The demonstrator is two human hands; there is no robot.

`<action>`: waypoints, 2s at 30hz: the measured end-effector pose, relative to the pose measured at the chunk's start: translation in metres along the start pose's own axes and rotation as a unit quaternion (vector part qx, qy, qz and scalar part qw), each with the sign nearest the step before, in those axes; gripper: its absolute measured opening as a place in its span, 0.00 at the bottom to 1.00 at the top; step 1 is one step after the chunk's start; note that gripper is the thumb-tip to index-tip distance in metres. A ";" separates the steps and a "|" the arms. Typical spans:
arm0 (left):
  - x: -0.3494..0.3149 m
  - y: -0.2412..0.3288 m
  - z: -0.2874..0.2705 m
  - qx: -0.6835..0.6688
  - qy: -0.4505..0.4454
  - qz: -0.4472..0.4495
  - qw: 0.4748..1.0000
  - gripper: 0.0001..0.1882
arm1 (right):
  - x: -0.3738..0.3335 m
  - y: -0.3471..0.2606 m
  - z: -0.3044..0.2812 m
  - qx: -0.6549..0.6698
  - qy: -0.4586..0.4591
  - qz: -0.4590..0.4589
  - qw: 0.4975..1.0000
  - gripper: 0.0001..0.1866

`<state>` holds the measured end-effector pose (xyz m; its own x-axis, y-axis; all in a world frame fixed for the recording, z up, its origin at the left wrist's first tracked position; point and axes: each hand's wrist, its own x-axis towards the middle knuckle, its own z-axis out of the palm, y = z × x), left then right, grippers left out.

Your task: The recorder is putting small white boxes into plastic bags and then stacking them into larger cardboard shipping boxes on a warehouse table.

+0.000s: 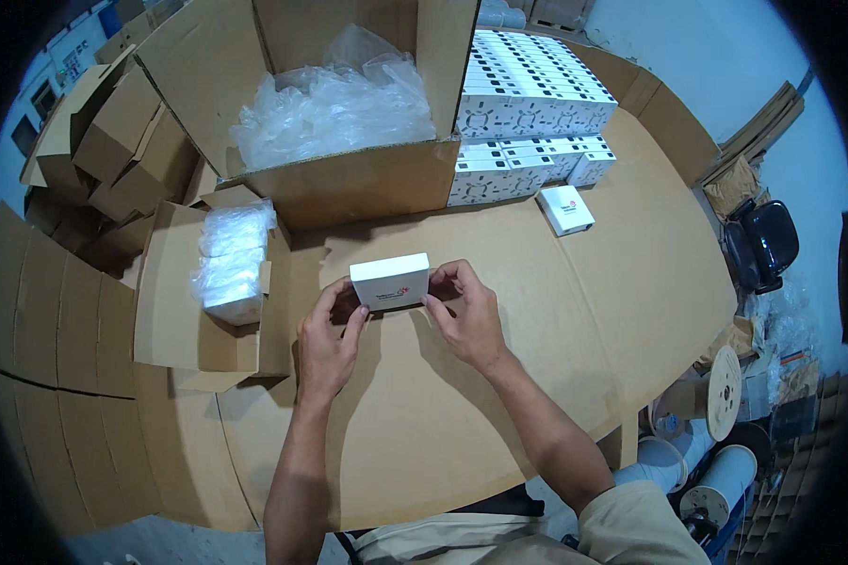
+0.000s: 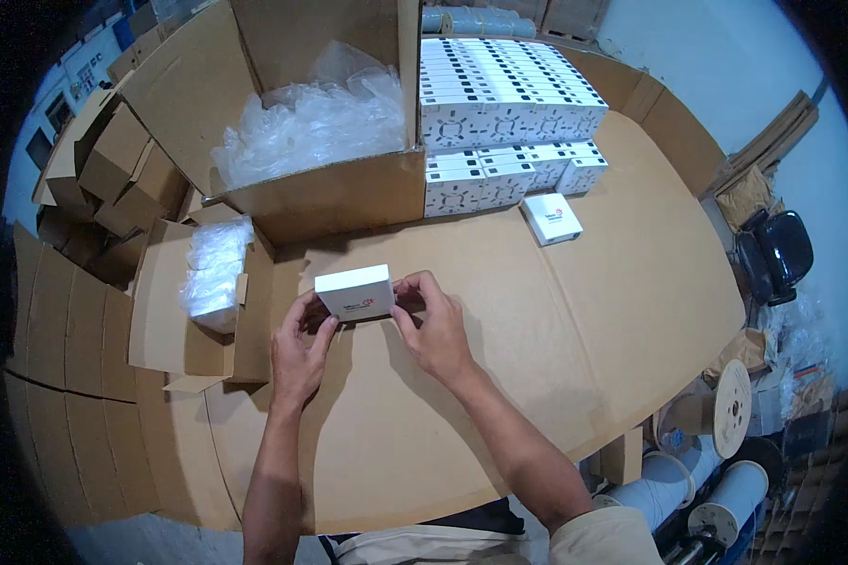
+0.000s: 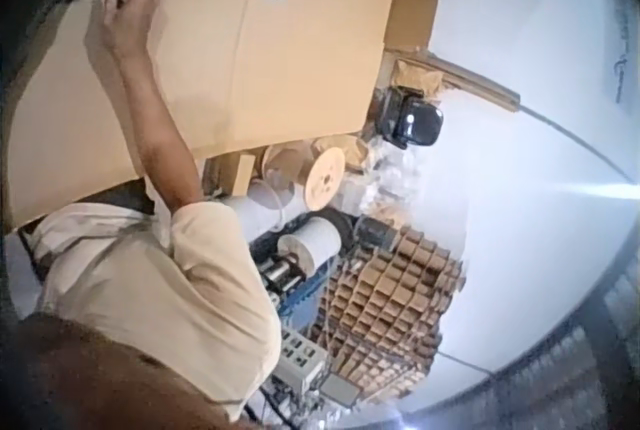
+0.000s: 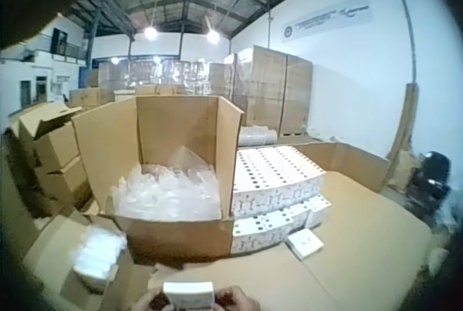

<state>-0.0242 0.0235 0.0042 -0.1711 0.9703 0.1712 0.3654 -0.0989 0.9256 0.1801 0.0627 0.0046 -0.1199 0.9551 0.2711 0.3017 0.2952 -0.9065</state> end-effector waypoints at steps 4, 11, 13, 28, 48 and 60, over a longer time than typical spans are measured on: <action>-0.001 0.007 -0.001 0.038 -0.010 0.008 0.999 0.17 | -0.002 -0.001 -0.001 -0.001 -0.020 0.022 1.000 0.14; -0.002 0.005 -0.001 0.026 -0.019 -0.012 0.999 0.17 | -0.003 0.001 -0.001 -0.001 -0.028 0.029 0.999 0.14; -0.002 0.003 -0.002 0.022 -0.024 -0.017 0.999 0.18 | -0.002 -0.002 -0.002 -0.009 -0.029 0.026 0.999 0.15; -0.005 0.028 -0.007 0.124 0.119 0.170 0.970 0.28 | -0.014 0.017 -0.026 -0.047 -0.082 -0.063 0.994 0.12; 0.231 0.161 -0.120 0.422 -0.133 0.159 0.883 0.21 | -0.016 -0.001 -0.030 -0.115 -0.082 -0.095 0.985 0.12; 0.270 0.145 -0.095 0.526 -0.268 0.068 0.804 0.12 | -0.015 0.003 -0.027 -0.124 -0.091 -0.092 0.984 0.12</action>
<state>-0.1043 0.2501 0.2163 0.2523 0.9500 -0.1839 0.9675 -0.2447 0.0636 0.2085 0.0501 0.0072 -0.3538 0.8713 0.3402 0.4780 0.4811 -0.7349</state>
